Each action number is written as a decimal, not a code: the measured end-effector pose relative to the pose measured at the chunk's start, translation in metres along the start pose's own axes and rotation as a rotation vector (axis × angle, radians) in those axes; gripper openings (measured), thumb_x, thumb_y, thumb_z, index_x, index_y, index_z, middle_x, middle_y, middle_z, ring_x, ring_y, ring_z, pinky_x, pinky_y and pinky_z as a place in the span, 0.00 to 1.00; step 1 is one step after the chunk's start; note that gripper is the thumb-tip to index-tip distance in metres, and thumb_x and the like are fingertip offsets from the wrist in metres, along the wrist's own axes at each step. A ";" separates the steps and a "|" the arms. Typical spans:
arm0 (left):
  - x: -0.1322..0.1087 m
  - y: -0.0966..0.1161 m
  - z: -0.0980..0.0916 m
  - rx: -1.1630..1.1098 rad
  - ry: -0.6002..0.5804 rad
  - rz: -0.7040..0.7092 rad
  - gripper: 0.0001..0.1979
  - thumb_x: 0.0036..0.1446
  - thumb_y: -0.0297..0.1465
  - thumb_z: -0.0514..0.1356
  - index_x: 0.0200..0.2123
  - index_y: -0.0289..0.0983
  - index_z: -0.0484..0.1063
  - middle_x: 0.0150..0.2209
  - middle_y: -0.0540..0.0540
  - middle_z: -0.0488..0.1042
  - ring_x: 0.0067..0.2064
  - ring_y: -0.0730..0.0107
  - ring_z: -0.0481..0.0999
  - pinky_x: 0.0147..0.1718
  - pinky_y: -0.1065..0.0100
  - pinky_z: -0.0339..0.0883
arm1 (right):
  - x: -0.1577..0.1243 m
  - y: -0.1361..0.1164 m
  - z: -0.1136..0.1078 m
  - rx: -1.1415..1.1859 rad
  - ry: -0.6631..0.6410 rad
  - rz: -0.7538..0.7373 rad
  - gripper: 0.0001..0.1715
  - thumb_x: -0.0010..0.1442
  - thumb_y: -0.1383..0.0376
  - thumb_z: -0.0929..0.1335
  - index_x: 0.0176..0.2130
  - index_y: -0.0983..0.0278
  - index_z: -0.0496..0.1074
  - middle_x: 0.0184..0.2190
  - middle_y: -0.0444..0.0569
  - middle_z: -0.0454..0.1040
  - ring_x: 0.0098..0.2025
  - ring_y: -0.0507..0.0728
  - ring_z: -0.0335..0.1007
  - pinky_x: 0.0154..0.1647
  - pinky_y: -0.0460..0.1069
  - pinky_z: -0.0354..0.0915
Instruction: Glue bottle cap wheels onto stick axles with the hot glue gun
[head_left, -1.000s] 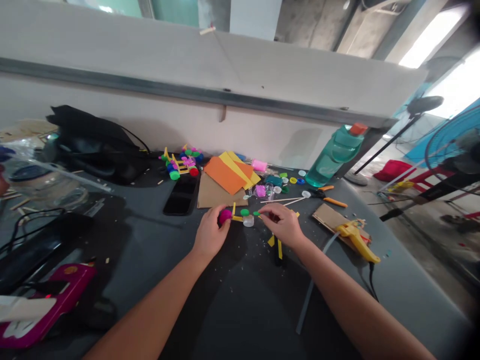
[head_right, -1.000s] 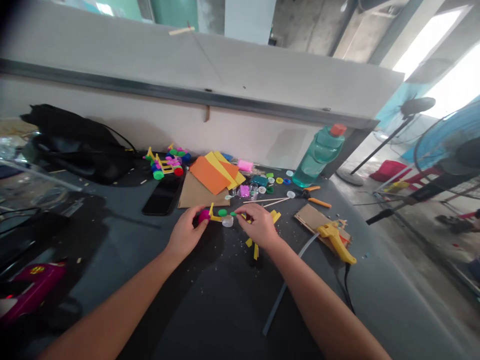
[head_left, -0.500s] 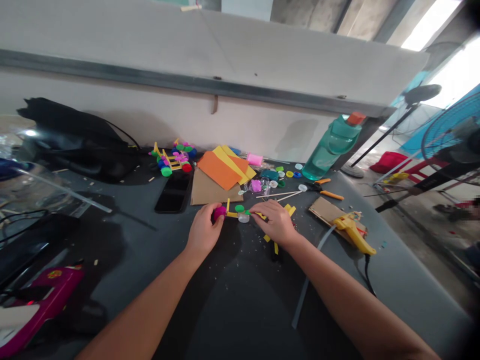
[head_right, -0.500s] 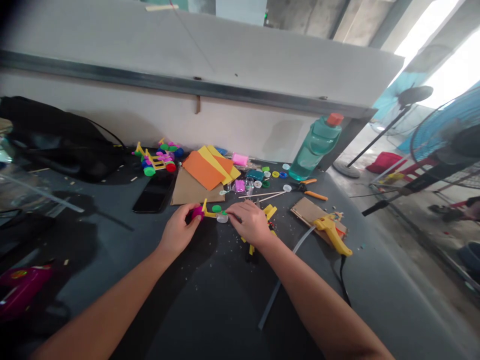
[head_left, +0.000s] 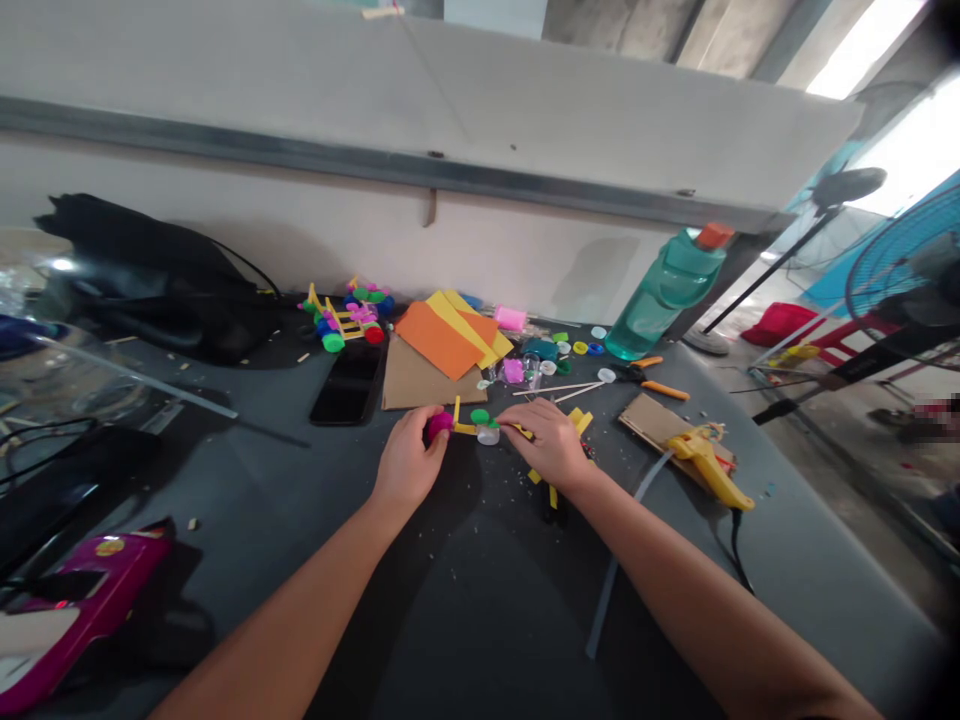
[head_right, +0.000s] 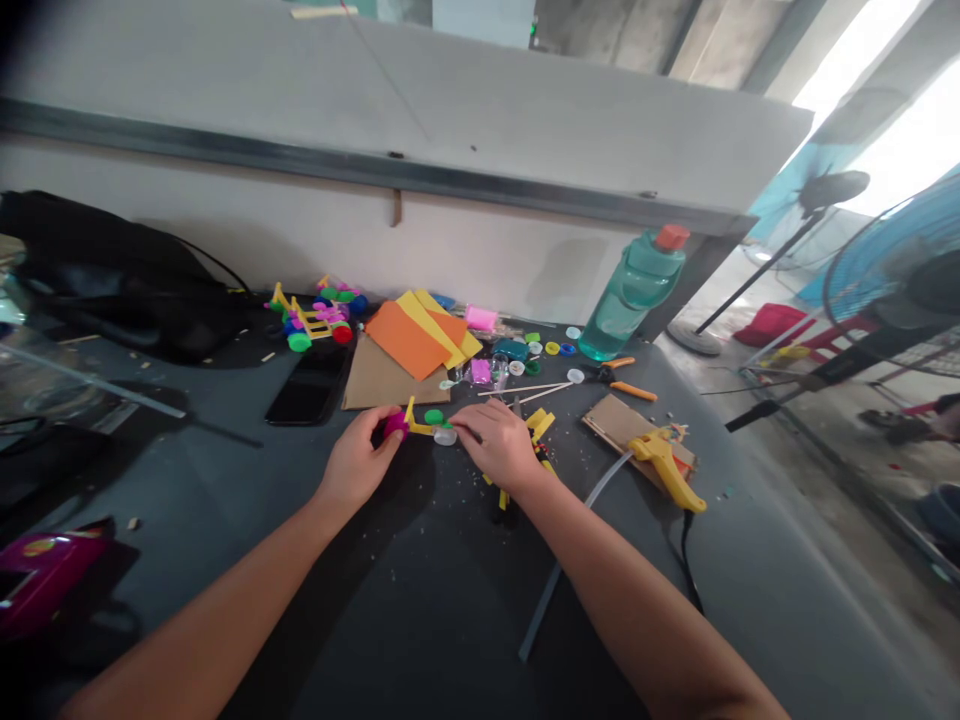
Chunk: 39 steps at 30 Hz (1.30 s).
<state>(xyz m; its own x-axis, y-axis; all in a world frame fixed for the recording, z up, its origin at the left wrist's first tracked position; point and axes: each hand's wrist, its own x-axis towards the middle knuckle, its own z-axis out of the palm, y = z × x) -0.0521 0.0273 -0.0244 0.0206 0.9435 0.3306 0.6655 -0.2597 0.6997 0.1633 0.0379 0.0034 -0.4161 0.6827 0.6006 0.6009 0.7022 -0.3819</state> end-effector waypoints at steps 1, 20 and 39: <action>0.000 0.000 0.000 0.000 0.002 0.000 0.13 0.55 0.30 0.55 0.45 0.39 0.66 0.44 0.44 0.72 0.47 0.61 0.71 0.46 0.59 0.64 | 0.000 0.000 0.001 0.000 0.001 -0.001 0.09 0.60 0.68 0.64 0.37 0.60 0.73 0.35 0.47 0.77 0.37 0.54 0.71 0.40 0.51 0.65; -0.001 -0.001 0.001 0.009 0.003 -0.002 0.14 0.55 0.30 0.55 0.46 0.39 0.66 0.45 0.44 0.72 0.46 0.60 0.71 0.46 0.59 0.65 | 0.003 0.002 0.007 0.005 -0.001 0.012 0.08 0.60 0.67 0.64 0.36 0.60 0.74 0.35 0.46 0.78 0.36 0.54 0.71 0.40 0.51 0.65; 0.000 -0.001 0.001 0.005 0.004 0.001 0.14 0.55 0.29 0.55 0.46 0.39 0.67 0.44 0.43 0.72 0.47 0.59 0.71 0.46 0.58 0.65 | 0.000 0.002 0.010 0.027 0.006 0.045 0.09 0.58 0.68 0.64 0.36 0.59 0.74 0.35 0.46 0.78 0.37 0.54 0.72 0.41 0.51 0.67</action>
<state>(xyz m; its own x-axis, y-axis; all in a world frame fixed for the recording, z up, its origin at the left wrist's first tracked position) -0.0522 0.0279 -0.0255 0.0183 0.9426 0.3336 0.6690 -0.2595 0.6965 0.1580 0.0416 -0.0042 -0.3850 0.7127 0.5864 0.6001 0.6760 -0.4276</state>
